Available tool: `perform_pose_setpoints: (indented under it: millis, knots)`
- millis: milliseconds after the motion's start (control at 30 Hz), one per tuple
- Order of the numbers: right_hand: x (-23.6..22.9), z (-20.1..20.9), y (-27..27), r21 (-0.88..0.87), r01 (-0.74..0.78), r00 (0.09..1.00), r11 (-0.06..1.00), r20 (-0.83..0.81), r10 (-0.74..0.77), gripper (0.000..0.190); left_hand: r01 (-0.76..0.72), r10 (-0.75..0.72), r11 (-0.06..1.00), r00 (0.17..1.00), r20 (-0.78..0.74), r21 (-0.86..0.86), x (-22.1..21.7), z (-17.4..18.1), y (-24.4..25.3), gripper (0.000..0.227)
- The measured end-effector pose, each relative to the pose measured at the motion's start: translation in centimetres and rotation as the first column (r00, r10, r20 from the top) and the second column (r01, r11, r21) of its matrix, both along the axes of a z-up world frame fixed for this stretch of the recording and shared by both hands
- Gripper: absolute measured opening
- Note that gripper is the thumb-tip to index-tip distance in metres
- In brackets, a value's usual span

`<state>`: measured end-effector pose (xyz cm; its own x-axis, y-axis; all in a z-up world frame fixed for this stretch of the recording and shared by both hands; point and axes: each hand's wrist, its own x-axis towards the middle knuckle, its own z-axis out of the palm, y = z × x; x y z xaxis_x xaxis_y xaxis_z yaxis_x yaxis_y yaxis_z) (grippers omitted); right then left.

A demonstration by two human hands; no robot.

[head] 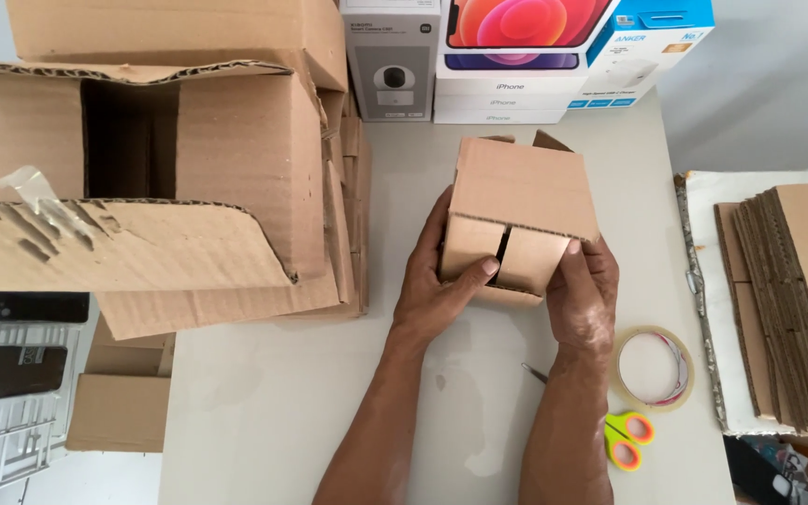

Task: Assembling small cardboard boxes by folding them and applying tape.

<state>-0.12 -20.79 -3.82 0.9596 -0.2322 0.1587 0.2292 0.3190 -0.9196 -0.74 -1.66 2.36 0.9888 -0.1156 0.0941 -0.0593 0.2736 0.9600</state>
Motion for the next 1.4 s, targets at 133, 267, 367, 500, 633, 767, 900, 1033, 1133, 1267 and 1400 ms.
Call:
perform_pose_setpoints:
  millis: [133, 267, 367, 500, 633, 767, 900, 1033, 1133, 1267, 1400]
  knots:
    - [0.5, -3.8, -2.0, -0.173, 0.099, 0.993, 0.98, 0.076, -0.087, 0.03, -0.058, 0.055, 0.997, 0.997, 0.048, 0.05, -0.1, -0.7, 0.2, 0.094]
    - [-0.9, -0.4, 0.6, -0.441, 0.218, 0.976, 0.871, 0.125, -0.181, 0.035, -0.117, 0.099, 0.984, 0.986, 0.136, 0.132, -0.2, -0.7, 0.2, 0.095]
    - [-0.9, -0.4, 1.0, -0.55, 0.224, 0.974, 0.804, 0.149, -0.169, 0.053, -0.13, 0.106, 0.983, 0.978, 0.18, 0.127, 0.0, -1.2, 0.4, 0.092]
    - [-0.2, 0.3, 1.9, -0.689, 0.273, 0.961, 0.671, 0.225, -0.16, 0.081, -0.153, 0.123, 0.98, 0.967, 0.223, 0.123, 0.3, -1.1, 0.5, 0.089]
    - [-0.2, 1.9, 2.6, -0.47, 0.19, 0.976, 0.862, 0.187, -0.113, 0.056, -0.141, 0.12, 0.983, 0.979, 0.165, 0.118, 0.2, -1.5, 0.8, 0.094]
    - [-0.6, 2.8, 3.1, -0.388, 0.184, 0.977, 0.903, 0.175, -0.124, 0.054, -0.12, 0.104, 0.981, 0.989, 0.105, 0.156, 0.1, -1.4, 0.9, 0.102]
    - [-0.6, 2.4, 2.6, -0.383, 0.155, 0.981, 0.911, 0.169, -0.096, 0.061, -0.045, 0.041, 0.997, 0.998, 0.053, 0.066, 0.0, -0.6, 1.1, 0.107]
    - [-0.1, -1.0, 0.5, -0.372, 0.158, 0.983, 0.915, 0.144, -0.112, 0.067, 0.004, -0.004, 1.0, 1.0, 0.007, 0.013, 0.2, -1.0, 1.0, 0.106]
    - [-0.5, 1.9, 1.9, -0.362, 0.159, 0.984, 0.918, 0.139, -0.116, 0.071, 0.031, -0.031, 0.999, 0.999, -0.029, -0.012, 0.2, -0.9, 0.9, 0.104]
    - [-0.8, 2.6, 2.1, -0.355, 0.213, 0.972, 0.91, 0.173, -0.16, 0.077, -0.06, 0.064, 0.996, 0.996, -0.055, 0.072, 0.2, -1.1, 0.4, 0.094]
    - [-1.1, 4.6, 2.8, -0.377, 0.272, 0.952, 0.885, 0.238, -0.192, 0.066, -0.142, 0.15, 0.984, 0.985, -0.082, 0.105, 0.2, -1.2, 0.3, 0.081]
